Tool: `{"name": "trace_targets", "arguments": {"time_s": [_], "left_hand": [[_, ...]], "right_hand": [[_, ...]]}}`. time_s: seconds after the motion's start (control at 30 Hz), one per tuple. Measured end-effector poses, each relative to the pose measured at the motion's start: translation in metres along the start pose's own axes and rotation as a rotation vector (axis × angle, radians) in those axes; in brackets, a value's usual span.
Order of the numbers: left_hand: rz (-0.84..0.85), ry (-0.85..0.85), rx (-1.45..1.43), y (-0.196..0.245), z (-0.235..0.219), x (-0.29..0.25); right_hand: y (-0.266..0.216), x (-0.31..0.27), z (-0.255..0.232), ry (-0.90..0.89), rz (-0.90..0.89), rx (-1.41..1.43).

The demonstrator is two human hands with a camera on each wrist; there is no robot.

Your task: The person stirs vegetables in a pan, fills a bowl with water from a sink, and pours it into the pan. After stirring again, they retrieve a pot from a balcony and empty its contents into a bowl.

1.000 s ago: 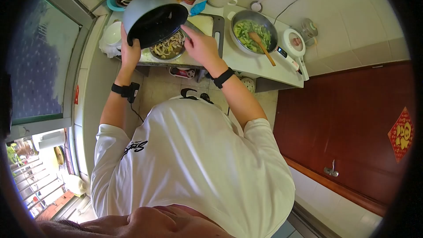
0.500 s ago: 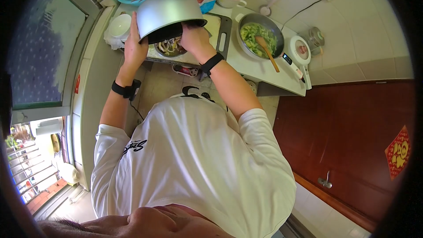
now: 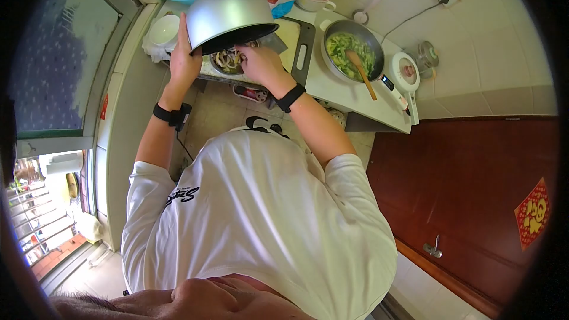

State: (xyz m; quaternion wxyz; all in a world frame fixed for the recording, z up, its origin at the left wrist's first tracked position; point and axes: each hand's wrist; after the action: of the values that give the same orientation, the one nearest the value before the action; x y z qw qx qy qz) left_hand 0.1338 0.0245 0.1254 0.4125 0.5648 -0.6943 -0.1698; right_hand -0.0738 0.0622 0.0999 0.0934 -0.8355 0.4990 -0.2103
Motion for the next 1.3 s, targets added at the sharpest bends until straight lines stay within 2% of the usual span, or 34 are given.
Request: {"name": "trace_targets", "arguments": {"time_s": [0.1,0.2,0.27,0.37,0.43,0.5,0.6,0.63,0.7,0.73,0.77,0.83,0.9,0.97,1.1,1.17,1.3], "left_hand": [[-0.042,-0.014,-0.024,-0.005,0.003,0.000],[-0.097,-0.026,-0.060,-0.002,0.003,-0.002],[-0.145,-0.033,-0.074,0.002,0.003,-0.003],[-0.107,0.073,-0.045,0.005,0.002,-0.003],[-0.257,0.073,-0.073,0.007,0.003,-0.004],[-0.281,0.083,-0.056,0.010,0.005,-0.006],[-0.379,0.100,-0.071,0.005,0.011,-0.010],[-0.382,0.109,-0.065,0.003,0.014,-0.011],[-0.451,0.100,-0.432,0.002,0.018,-0.013],[-0.554,0.054,-0.553,0.002,0.018,-0.013],[-0.555,0.070,-0.547,0.004,0.019,-0.014],[-0.781,0.082,-0.729,0.021,0.014,-0.015],[-0.817,0.143,-0.764,0.032,0.009,-0.017],[-0.974,0.089,-0.994,0.025,0.004,-0.023],[-1.042,0.174,-1.129,0.025,-0.004,-0.036],[-1.058,0.128,-1.297,0.029,-0.011,-0.045],[-0.962,0.213,-1.082,0.056,-0.018,-0.072]], "right_hand": [[-0.006,-0.002,-0.005,0.004,0.038,0.015],[-0.006,0.001,-0.001,0.024,0.009,0.036],[-0.001,0.000,0.004,-0.041,-0.074,0.020],[0.002,-0.006,0.005,0.015,-0.136,0.051],[-0.007,-0.005,-0.007,0.047,-0.117,0.054],[-0.005,-0.006,-0.010,0.084,-0.093,0.059],[0.007,-0.008,-0.010,0.095,-0.206,0.056],[0.007,-0.012,-0.014,0.128,-0.163,0.116],[0.011,-0.017,-0.019,0.159,-0.133,0.183],[0.016,-0.020,-0.019,0.207,-0.155,0.239],[0.020,-0.023,-0.022,0.257,-0.181,0.296],[0.024,-0.031,-0.034,0.255,-0.156,0.335],[0.029,-0.038,-0.043,0.250,-0.132,0.374],[0.033,-0.046,-0.048,0.384,-0.119,0.463],[0.045,-0.066,-0.048,0.439,-0.093,0.526],[0.048,-0.076,-0.051,0.539,-0.076,0.610],[0.038,-0.102,-0.063,0.645,-0.066,0.678]]}}
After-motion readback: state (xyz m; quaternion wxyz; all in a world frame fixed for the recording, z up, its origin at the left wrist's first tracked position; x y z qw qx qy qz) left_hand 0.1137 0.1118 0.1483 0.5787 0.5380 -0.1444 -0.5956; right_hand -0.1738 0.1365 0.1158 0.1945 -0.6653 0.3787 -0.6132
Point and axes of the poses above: each hand's wrist, its own x-axis towards the middle knuckle, its own z-axis out of the palm, y = z × x, and after that the axes turned 13 degrees about -z, right-handed
